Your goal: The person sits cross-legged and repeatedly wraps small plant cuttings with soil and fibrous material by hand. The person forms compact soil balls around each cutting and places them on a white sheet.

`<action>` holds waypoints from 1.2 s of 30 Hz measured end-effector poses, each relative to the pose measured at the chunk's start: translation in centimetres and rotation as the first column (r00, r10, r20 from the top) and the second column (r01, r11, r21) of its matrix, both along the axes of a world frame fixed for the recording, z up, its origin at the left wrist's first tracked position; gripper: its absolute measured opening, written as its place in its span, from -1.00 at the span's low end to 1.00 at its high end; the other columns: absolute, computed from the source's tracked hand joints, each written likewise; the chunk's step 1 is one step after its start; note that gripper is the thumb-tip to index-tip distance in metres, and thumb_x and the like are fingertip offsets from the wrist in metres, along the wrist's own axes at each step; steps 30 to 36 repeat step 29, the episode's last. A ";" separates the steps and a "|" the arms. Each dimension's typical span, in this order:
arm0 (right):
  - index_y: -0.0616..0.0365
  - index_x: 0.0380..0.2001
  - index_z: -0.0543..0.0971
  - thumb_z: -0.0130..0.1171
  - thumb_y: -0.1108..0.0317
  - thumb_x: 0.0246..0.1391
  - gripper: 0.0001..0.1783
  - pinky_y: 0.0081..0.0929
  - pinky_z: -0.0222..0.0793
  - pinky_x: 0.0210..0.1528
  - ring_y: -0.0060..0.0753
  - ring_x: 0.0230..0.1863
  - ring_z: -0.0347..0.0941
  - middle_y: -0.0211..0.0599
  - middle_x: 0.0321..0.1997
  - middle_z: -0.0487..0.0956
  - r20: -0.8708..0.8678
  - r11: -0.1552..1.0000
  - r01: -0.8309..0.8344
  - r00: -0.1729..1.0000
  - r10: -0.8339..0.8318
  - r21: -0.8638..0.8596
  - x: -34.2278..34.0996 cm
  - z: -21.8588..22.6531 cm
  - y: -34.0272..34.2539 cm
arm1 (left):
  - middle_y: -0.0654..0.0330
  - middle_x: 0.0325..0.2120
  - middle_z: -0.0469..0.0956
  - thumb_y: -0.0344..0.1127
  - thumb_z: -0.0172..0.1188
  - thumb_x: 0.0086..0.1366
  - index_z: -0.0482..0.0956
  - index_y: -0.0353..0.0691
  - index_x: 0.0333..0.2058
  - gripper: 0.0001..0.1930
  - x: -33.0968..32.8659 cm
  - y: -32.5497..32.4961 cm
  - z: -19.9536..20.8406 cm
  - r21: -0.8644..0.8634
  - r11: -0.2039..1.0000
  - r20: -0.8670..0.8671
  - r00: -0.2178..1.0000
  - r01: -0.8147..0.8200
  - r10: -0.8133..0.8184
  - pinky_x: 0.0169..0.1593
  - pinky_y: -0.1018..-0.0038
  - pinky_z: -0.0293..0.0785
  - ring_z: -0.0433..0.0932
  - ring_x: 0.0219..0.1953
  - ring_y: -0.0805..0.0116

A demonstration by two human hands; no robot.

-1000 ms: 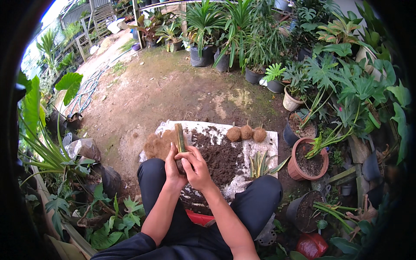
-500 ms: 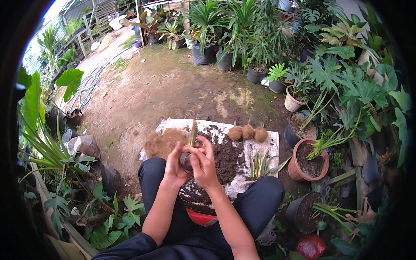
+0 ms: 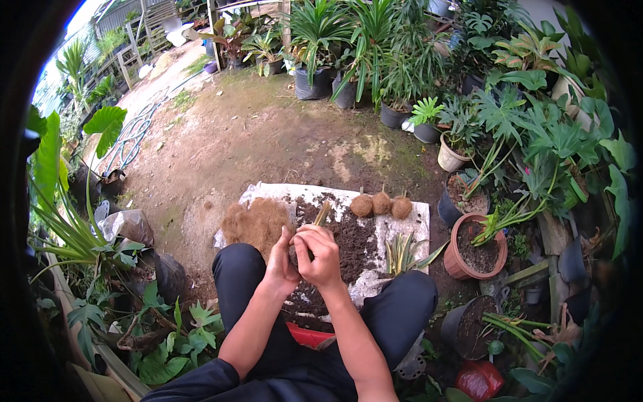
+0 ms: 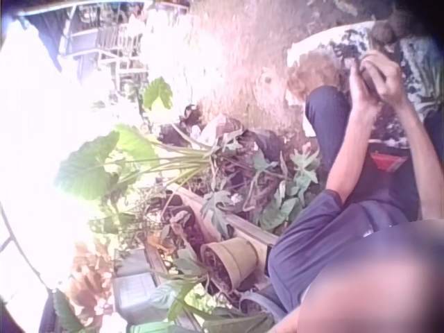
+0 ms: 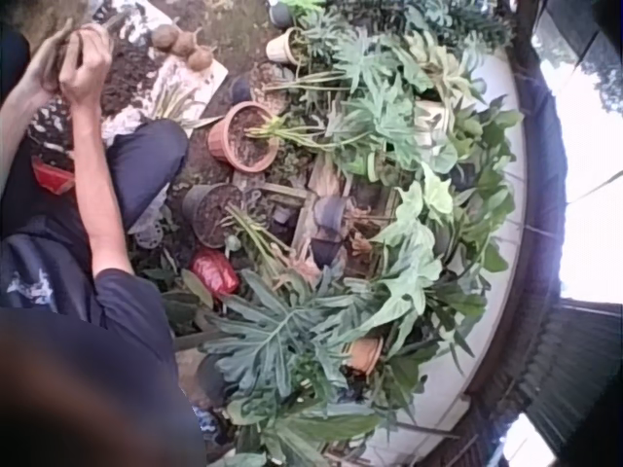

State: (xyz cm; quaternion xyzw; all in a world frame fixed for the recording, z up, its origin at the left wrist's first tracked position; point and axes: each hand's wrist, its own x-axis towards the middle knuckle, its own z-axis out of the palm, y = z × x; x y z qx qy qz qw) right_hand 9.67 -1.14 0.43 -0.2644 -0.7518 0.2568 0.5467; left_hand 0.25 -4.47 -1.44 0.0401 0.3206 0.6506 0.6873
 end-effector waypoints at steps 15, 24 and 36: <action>0.25 -0.37 0.59 0.27 0.45 -0.05 -0.86 -0.23 0.42 -0.01 -0.06 -0.15 0.52 -0.14 -0.26 0.59 0.081 0.991 -0.121 0.990 0.117 0.056 -0.1 -0.7 -0.1 | 0.25 -0.21 0.54 0.17 -0.18 0.45 0.49 -0.13 -0.07 -0.51 -1.5 0.0 -0.8 0.093 0.990 0.142 0.983 0.103 -0.116 -0.04 0.35 0.54 0.55 -0.12 0.41; 0.26 -0.36 0.58 0.05 0.42 0.04 -0.83 -0.20 0.42 0.00 -0.02 -0.17 0.50 -0.10 -0.29 0.56 0.152 0.990 -0.060 0.988 0.040 0.129 0.2 -0.6 -0.2 | 0.26 -0.26 0.53 0.20 -0.20 0.45 0.49 -0.05 -0.17 -0.53 -0.5 -0.4 -0.5 -0.010 0.997 0.084 0.994 0.070 -0.069 -0.11 0.38 0.54 0.56 -0.17 0.40; 0.23 -0.32 0.59 0.05 0.38 0.05 -0.80 -0.16 0.38 0.07 -0.04 -0.10 0.50 -0.06 -0.21 0.57 0.031 0.980 -0.198 0.980 0.198 0.005 0.6 -0.2 0.2 | 0.25 -0.25 0.54 0.22 -0.22 0.44 0.49 -0.06 -0.16 -0.51 -1.3 -0.2 -0.7 0.068 0.996 0.128 0.989 0.063 -0.071 -0.10 0.35 0.55 0.57 -0.17 0.39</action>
